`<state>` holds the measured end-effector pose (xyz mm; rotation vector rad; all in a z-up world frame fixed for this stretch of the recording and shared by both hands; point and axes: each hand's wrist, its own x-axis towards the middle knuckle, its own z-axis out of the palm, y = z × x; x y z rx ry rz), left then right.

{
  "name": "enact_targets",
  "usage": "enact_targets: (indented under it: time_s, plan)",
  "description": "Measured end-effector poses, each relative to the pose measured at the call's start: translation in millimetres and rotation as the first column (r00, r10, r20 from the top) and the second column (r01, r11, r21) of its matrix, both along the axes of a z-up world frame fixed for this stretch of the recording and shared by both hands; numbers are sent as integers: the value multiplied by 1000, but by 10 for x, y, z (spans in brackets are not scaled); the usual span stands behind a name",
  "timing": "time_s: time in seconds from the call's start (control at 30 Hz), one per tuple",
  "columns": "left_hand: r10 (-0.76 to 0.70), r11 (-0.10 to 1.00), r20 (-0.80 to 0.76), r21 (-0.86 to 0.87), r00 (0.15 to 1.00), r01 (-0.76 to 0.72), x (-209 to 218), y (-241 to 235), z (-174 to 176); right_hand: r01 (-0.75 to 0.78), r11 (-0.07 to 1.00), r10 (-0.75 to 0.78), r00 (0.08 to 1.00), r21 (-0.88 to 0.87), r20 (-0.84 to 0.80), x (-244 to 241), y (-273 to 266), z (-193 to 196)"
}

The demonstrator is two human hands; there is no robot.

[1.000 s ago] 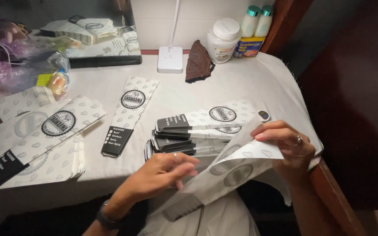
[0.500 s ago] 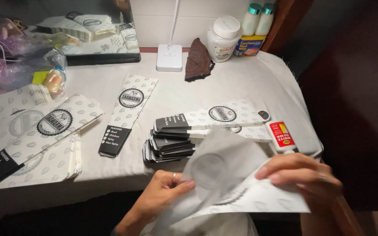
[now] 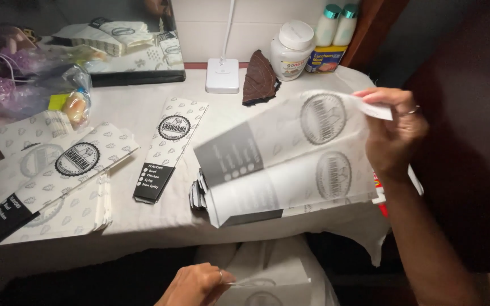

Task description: Folding and gluing paper food wrappers at a workstation.

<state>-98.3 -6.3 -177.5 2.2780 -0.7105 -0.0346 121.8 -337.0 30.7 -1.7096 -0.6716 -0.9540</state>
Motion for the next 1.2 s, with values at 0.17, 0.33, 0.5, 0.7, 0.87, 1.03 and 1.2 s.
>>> enact_targets:
  time_s: [0.17,0.33,0.5,0.7,0.87,1.03,1.2]
  plan:
    - [-19,993,229,120,973,-9,-106,16,-68,-175,984,168,978,-47,-121,42,-60,-185]
    - [28,998,476,31,879,-48,-65,-100,656,-24,986,45,991,165,-123,143,-180,-322]
    - [9,1000,616,0,788,-11,307,-251,2025,-230,971,238,960,70,-150,183,-226,-329]
    - [98,994,636,-20,765,-111,996,-335,2638,-426,903,400,879,-50,-259,38,-334,-398]
    - [113,993,658,-55,744,-102,1763,-405,2772,-371,902,265,879,-219,-397,245,-841,-968]
    - [194,980,539,-76,819,-182,2448,-589,2126,-625,758,500,740,-185,-450,166,-704,-910]
    - [31,980,98,191,995,-49,2249,-688,2071,-622,742,456,742,-251,-491,328,-1075,-1091]
